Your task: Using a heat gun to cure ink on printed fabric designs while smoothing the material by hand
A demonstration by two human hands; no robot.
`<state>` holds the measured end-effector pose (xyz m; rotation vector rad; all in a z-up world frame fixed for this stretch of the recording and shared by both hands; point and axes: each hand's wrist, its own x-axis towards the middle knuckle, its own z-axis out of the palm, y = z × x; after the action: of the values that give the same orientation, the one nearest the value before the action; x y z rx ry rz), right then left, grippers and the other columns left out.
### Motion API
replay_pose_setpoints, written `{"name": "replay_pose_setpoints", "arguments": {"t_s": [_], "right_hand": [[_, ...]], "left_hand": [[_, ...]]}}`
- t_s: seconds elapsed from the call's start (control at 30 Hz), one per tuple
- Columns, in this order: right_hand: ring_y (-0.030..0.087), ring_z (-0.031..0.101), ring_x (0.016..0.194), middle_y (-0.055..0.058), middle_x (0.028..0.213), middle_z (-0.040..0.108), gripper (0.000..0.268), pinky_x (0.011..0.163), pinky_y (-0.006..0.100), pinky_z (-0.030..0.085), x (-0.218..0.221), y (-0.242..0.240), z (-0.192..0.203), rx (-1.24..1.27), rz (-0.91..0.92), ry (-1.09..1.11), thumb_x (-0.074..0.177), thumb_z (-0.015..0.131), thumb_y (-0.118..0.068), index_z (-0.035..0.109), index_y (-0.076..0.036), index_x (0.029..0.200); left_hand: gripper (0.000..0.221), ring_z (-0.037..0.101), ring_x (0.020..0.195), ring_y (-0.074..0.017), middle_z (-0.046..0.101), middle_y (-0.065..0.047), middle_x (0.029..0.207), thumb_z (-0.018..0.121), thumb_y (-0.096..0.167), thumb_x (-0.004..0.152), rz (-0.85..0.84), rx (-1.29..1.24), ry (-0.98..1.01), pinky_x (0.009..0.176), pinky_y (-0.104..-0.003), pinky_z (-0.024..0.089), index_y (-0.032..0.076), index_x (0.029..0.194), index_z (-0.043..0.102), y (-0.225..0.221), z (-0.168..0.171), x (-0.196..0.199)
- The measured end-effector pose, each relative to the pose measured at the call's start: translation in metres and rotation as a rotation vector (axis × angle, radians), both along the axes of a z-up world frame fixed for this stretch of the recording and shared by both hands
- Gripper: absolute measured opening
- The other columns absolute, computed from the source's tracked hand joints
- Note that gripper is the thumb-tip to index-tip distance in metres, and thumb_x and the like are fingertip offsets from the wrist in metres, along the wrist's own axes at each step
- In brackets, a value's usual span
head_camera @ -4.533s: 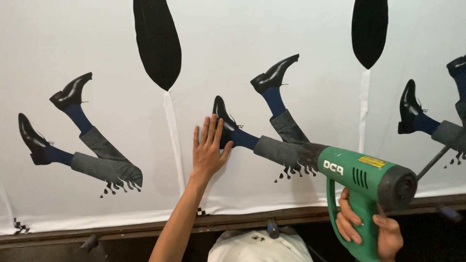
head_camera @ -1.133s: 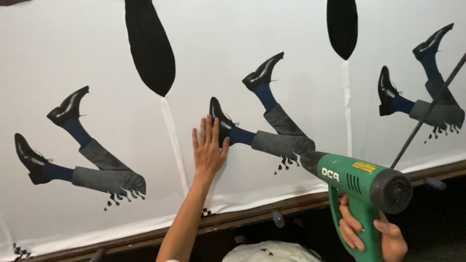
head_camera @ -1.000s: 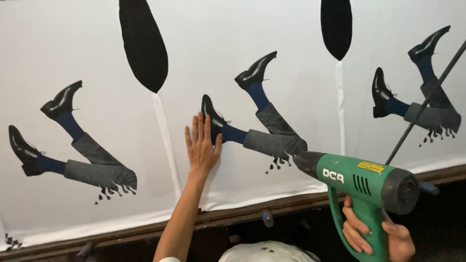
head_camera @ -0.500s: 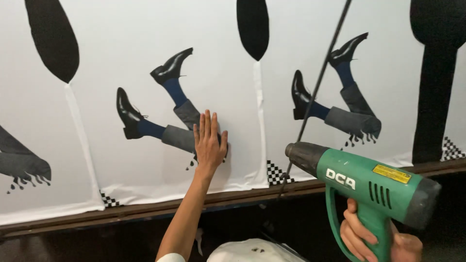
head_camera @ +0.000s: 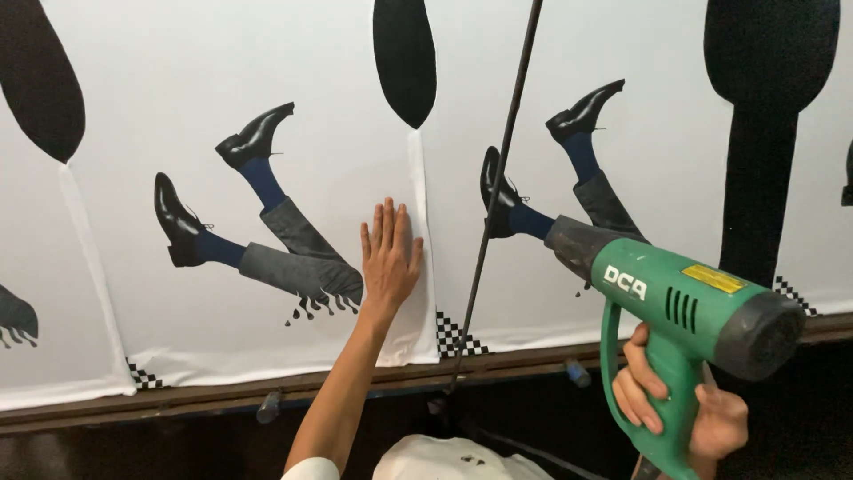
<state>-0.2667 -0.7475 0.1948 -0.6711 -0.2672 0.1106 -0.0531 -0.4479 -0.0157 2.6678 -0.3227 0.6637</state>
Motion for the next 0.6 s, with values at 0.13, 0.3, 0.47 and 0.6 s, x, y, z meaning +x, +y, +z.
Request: {"name": "replay_pose_setpoints", "arguments": {"t_s": [0.13, 0.3, 0.47, 0.6], "right_hand": [[0.016, 0.051, 0.054, 0.007, 0.083, 0.049, 0.053, 0.052, 0.032, 0.038, 0.041, -0.001, -0.01, 0.004, 0.047, -0.021, 0.097, 0.072, -0.024, 0.046, 0.008, 0.132], [0.015, 0.048, 0.05, 0.006, 0.081, 0.047, 0.053, 0.049, 0.031, 0.037, 0.083, 0.013, -0.005, -0.056, -0.02, -0.034, 0.094, 0.069, -0.025, 0.048, 0.009, 0.129], [0.015, 0.048, 0.051, 0.006, 0.084, 0.047, 0.055, 0.049, 0.031, 0.039, 0.125, 0.02, -0.004, -0.071, 0.022, -0.07, 0.096, 0.067, -0.027, 0.046, 0.009, 0.131], [0.015, 0.047, 0.051, 0.007, 0.083, 0.047, 0.053, 0.05, 0.031, 0.039, 0.144, 0.025, -0.002, -0.025, 0.059, -0.021, 0.094, 0.068, -0.025, 0.046, 0.009, 0.129]], "left_hand": [[0.064, 0.019, 0.16, -0.0281, 0.023, -0.013, 0.171, 0.053, 0.032, 0.106, 0.004, -0.023, -0.04, 0.13, -0.051, 0.011, 0.011, 0.163, 0.032, -0.006, 0.003, 0.017], [0.062, 0.029, 0.157, -0.0275, 0.033, -0.012, 0.168, 0.054, 0.034, 0.105, 0.068, 0.025, -0.138, 0.128, -0.049, 0.017, 0.01, 0.159, 0.04, -0.012, 0.0, 0.025], [0.06, 0.033, 0.155, -0.0258, 0.037, -0.011, 0.166, 0.055, 0.034, 0.104, 0.107, 0.055, -0.168, 0.127, -0.048, 0.023, 0.011, 0.158, 0.044, -0.009, 0.006, 0.029], [0.058, 0.035, 0.154, -0.0262, 0.039, -0.012, 0.164, 0.055, 0.033, 0.103, 0.092, 0.05, -0.173, 0.126, -0.048, 0.024, 0.01, 0.156, 0.046, -0.008, 0.008, 0.026]]}}
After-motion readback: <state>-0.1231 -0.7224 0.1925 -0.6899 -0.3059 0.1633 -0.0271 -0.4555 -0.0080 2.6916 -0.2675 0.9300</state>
